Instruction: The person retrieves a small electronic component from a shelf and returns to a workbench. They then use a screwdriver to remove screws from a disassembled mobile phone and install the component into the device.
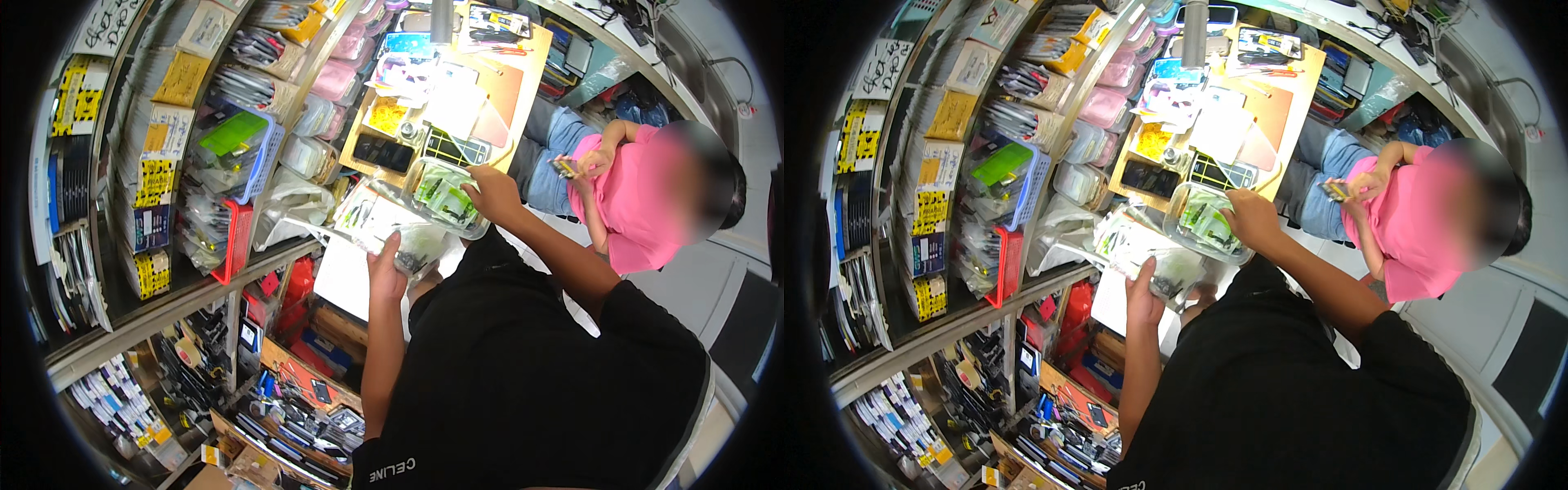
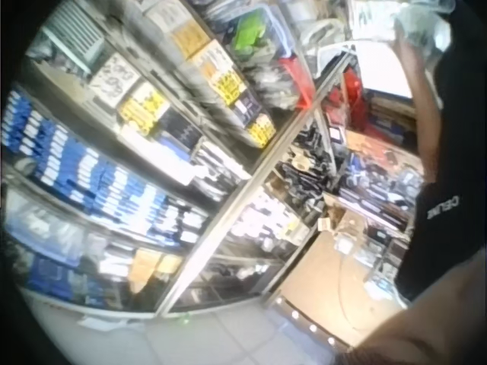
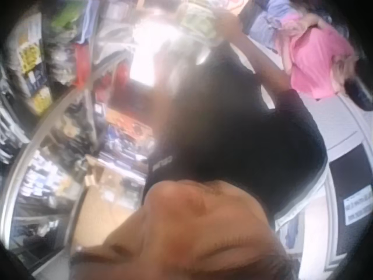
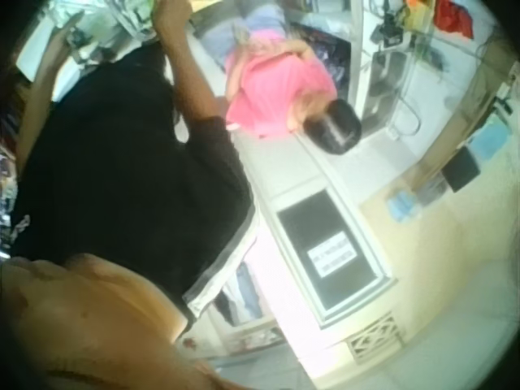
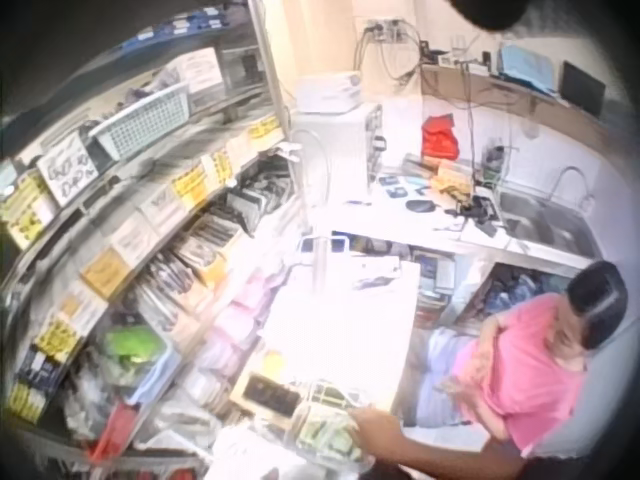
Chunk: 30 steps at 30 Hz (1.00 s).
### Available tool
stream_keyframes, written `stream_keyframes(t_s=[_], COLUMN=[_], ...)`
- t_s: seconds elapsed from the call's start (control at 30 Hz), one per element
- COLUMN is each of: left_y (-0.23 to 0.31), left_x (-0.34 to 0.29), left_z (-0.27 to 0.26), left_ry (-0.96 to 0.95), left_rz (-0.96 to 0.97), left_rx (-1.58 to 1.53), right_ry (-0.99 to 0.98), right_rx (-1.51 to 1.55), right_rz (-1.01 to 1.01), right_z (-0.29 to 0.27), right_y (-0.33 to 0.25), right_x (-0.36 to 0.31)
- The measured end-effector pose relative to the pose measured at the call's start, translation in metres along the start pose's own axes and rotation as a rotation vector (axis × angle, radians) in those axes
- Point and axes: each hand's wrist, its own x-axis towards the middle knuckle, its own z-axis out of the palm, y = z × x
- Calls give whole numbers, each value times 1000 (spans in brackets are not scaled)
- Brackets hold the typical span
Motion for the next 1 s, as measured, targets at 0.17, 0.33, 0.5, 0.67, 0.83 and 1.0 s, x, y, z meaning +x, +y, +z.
stream_keyframes(t_s=[0.17, 0.33, 0.5, 0.67, 0.83, 1.0], left_y=[-22, -22, -24, -30, -33, -42], left_x=[14, 16, 19, 19, 19, 21], left_z=[6, 3, -4, -15, -35, -48], left_ry=[-74, -172, -170, -55, -2, 7], left_rz=[-97, -132, -85, -89, -87, -89], left_rx=[21, -4, 52, 34, 53, 27], right_ry=[-241, -256, -235, -182, -65, 91], right_rx=[525, 505, 742, 735, 13, 111], right_rz=[-83, 89, 145, 267, 132, 231], right_z=[3, 8, 20, 26, 17, -7], right_y=[-36, -39, -17, 14, 42, 57], right_x=[-19, -12, -16, -9, -1, 12])
